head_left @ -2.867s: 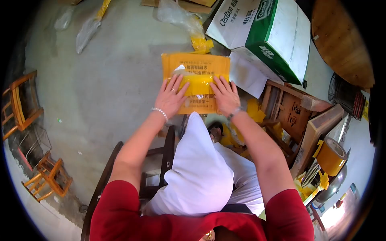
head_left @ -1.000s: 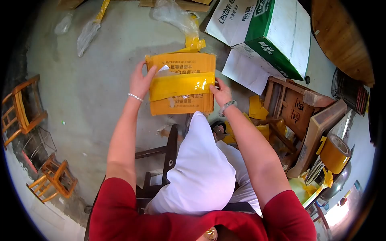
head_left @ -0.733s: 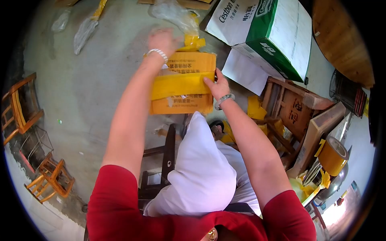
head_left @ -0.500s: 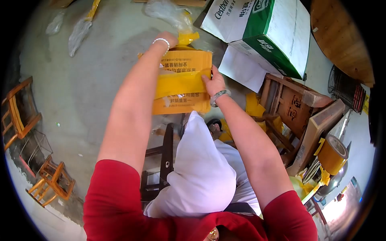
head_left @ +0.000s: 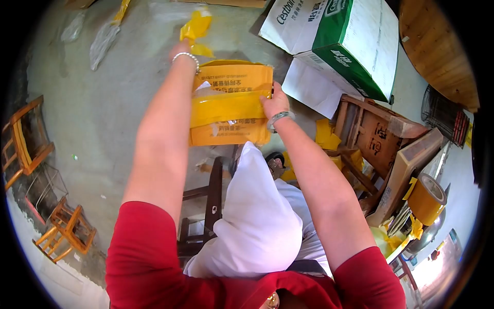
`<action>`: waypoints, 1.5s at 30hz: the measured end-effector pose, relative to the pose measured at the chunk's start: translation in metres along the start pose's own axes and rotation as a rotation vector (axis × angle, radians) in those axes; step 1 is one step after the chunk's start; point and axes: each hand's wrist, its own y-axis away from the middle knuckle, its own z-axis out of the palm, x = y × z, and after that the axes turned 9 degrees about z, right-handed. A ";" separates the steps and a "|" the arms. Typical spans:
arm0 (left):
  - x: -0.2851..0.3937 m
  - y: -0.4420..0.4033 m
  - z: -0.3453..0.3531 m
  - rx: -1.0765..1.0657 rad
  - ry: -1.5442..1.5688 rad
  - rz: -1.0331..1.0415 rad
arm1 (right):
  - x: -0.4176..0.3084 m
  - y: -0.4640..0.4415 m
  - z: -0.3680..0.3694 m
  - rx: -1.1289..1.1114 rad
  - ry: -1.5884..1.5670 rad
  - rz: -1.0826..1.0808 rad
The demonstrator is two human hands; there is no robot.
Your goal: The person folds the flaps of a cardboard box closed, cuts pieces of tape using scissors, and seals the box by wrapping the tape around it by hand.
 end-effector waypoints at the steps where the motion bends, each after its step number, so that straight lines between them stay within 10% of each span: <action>1: 0.002 0.002 -0.004 0.017 -0.027 0.048 | -0.002 0.001 -0.001 -0.004 0.015 0.017; 6: 0.091 0.073 -0.018 -0.203 -0.566 0.419 | -0.007 0.007 -0.005 -0.046 -0.048 0.017; 11: 0.080 0.072 0.039 -0.650 -0.098 0.391 | 0.000 0.000 -0.002 -0.065 -0.068 -0.017; 14: 0.104 0.120 0.044 -0.688 -0.651 0.875 | 0.009 -0.003 0.004 -0.060 -0.085 -0.027; 21: 0.094 0.240 0.065 -0.759 -0.766 1.334 | 0.029 -0.016 -0.052 0.314 -0.828 -0.074; 23: 0.068 0.287 0.068 -0.828 -0.548 1.568 | 0.023 -0.011 -0.102 0.214 -0.623 -0.029; 27: 0.022 0.355 0.075 -1.139 -0.500 1.460 | 0.067 -0.011 -0.164 -0.230 -0.165 0.135; 33: -0.006 0.381 0.066 -1.628 -0.419 0.898 | 0.183 0.027 -0.187 0.238 0.400 0.136; 36: -0.009 0.355 0.035 -1.512 -0.314 0.875 | 0.272 0.045 -0.211 0.297 0.801 0.494; 38: -0.006 0.331 0.006 -1.407 -0.307 0.817 | 0.526 0.010 -0.239 0.213 0.800 0.408; 41: 0.002 0.305 -0.037 -0.997 -0.348 1.001 | 0.266 0.078 -0.202 0.073 0.920 0.727; 45: 0.004 0.276 -0.071 -0.715 -0.459 1.156 | 0.225 0.054 -0.187 -0.218 1.408 0.407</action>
